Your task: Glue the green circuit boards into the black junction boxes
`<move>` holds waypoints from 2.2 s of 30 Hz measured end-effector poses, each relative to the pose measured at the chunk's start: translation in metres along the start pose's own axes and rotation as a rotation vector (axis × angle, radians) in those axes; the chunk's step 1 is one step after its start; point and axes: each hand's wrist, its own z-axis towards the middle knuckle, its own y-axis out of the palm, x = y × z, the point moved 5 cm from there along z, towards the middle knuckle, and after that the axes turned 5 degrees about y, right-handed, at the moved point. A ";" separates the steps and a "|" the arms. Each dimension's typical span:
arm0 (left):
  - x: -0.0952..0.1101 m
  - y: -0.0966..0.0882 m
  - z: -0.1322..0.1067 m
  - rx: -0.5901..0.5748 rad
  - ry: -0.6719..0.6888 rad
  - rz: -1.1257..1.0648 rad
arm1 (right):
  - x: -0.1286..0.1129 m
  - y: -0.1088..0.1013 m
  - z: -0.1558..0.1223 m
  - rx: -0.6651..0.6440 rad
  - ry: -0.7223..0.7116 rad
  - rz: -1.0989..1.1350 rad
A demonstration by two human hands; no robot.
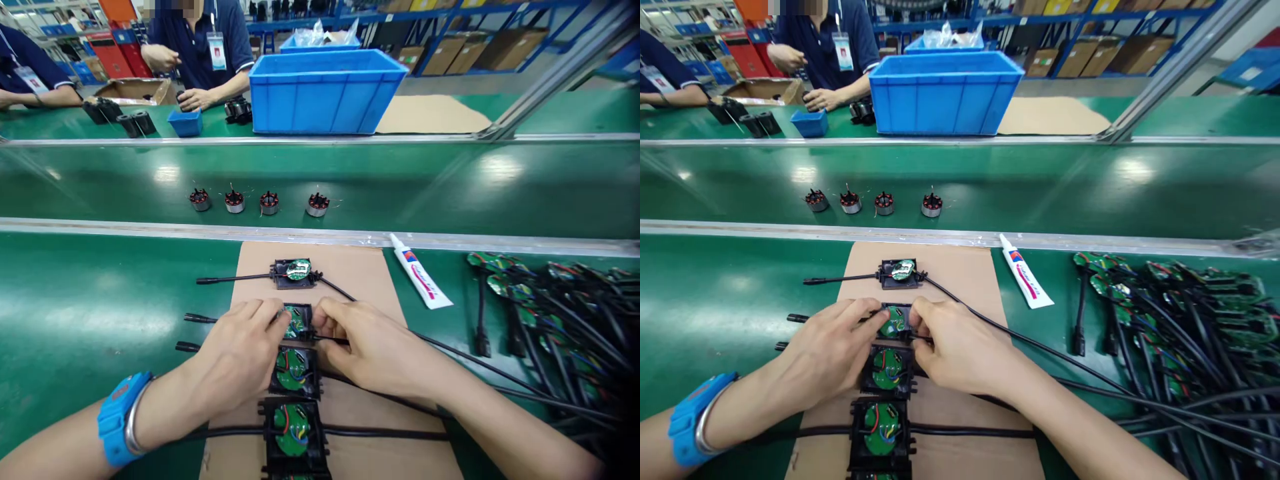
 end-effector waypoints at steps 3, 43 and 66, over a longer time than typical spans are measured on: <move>0.001 0.006 0.004 0.009 0.154 -0.148 | -0.003 0.001 -0.004 0.048 0.006 -0.146; 0.011 0.008 0.016 -0.002 0.225 -0.060 | 0.014 0.009 0.002 0.258 -0.280 0.016; -0.062 -0.014 0.044 -0.163 -0.248 0.038 | -0.022 -0.051 0.048 0.197 -0.005 -0.557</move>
